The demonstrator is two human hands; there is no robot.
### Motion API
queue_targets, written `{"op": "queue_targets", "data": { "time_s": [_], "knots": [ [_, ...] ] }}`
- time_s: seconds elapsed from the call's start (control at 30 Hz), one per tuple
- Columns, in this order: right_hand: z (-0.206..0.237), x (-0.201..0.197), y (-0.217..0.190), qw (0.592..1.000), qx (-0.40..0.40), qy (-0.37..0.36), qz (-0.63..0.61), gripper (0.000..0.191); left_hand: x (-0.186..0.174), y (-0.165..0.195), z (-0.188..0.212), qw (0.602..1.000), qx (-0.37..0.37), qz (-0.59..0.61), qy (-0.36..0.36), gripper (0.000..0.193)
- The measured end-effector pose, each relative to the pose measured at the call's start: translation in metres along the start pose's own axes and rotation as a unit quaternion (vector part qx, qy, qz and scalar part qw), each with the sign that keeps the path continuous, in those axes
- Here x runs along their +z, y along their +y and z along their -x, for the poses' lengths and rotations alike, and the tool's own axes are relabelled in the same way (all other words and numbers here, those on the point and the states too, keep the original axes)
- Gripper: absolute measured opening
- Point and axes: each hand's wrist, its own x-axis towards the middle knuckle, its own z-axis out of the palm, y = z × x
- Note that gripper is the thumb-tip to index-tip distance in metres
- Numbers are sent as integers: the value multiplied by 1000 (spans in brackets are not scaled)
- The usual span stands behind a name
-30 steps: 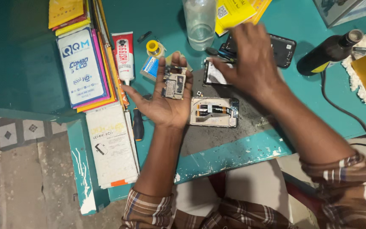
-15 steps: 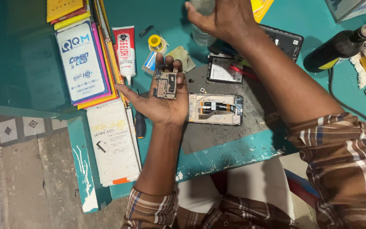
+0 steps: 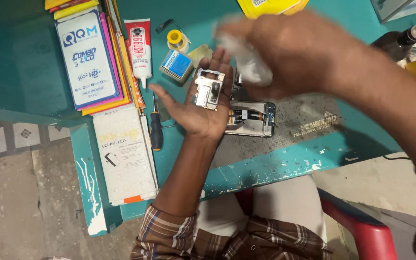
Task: The person cleans a small circuit board with a brush and solvent, then uses tweezers to handle a ribbon cable and places it on the board. The person also uses a hot air gun on the board and wipes it with a cloth.
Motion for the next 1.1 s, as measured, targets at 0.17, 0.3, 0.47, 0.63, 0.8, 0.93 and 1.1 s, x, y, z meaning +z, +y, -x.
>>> {"op": "queue_targets", "data": {
  "time_s": [0.17,0.3,0.47,0.63,0.8,0.93,1.1],
  "knots": [
    [10,27,-18,983,-35,-182,-7,102,-5,-4,0,997,4,-42,63,113],
    [6,35,-19,977,-46,-209,-11,95,-5,-7,-1,996,-4,-75,57,113],
    [-2,39,-24,966,-51,-253,9,97,-5,-9,-1,995,-6,-83,48,114],
    [-3,39,-26,973,-56,-224,10,96,-4,-9,1,992,-11,-112,63,115],
    [-6,36,-27,966,-45,-252,46,90,-7,-8,0,994,-10,-102,50,114],
    [-5,34,-23,962,-22,-265,55,87,-11,-7,-2,996,-2,-81,26,112],
    [-2,36,-16,968,-24,-246,39,90,-13,-6,-3,995,4,-94,37,112]
  ]
}}
